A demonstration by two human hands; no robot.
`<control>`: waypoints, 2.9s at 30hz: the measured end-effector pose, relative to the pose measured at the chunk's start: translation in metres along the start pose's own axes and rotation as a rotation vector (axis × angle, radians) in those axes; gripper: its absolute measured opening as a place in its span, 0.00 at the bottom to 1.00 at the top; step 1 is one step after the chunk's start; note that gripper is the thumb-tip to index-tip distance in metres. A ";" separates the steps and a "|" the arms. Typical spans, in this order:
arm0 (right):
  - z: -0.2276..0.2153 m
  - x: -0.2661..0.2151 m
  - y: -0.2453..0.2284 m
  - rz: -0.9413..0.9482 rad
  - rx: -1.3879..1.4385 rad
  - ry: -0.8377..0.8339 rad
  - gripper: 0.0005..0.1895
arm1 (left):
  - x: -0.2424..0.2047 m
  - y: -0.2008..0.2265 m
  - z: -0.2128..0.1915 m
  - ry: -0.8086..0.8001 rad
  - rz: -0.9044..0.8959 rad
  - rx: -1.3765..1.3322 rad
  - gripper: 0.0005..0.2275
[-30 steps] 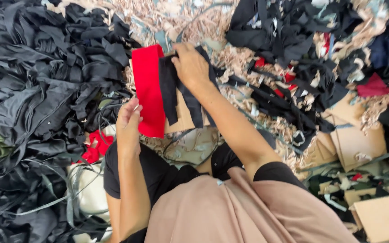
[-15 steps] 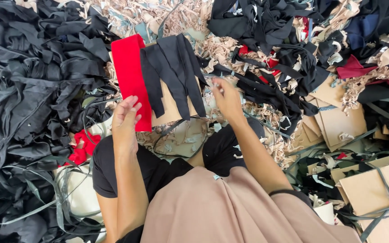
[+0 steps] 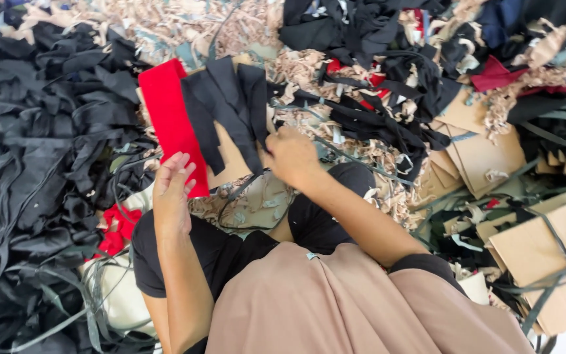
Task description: The person sits on the floor surrounded by fabric scraps, sorts various pieces of black, red, and patterned fabric by hand, places them onto a cardboard sheet, and then uses a grey strap to tie the bundled fabric and cardboard together.
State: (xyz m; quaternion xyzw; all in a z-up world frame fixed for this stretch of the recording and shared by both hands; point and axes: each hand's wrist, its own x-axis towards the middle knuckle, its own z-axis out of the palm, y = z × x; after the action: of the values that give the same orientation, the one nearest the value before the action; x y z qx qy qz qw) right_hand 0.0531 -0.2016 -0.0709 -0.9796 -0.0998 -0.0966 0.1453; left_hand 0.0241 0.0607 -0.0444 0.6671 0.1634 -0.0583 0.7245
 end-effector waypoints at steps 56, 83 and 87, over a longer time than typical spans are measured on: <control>0.057 0.051 0.306 0.029 0.131 -0.210 0.24 | 0.152 -0.124 0.386 -0.432 -0.094 0.543 0.29; -0.045 0.111 -0.082 -0.112 0.260 -0.523 0.23 | 0.038 0.026 0.008 -0.066 0.207 0.437 0.30; -0.022 0.132 -0.070 -0.078 0.189 -0.499 0.15 | 0.020 0.030 0.020 -0.141 0.130 0.531 0.33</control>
State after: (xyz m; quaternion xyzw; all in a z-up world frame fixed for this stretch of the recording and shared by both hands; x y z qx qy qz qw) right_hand 0.1612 -0.1204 -0.0023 -0.9505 -0.1786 0.1523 0.2034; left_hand 0.0547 0.0466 -0.0210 0.8369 0.0487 -0.0989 0.5361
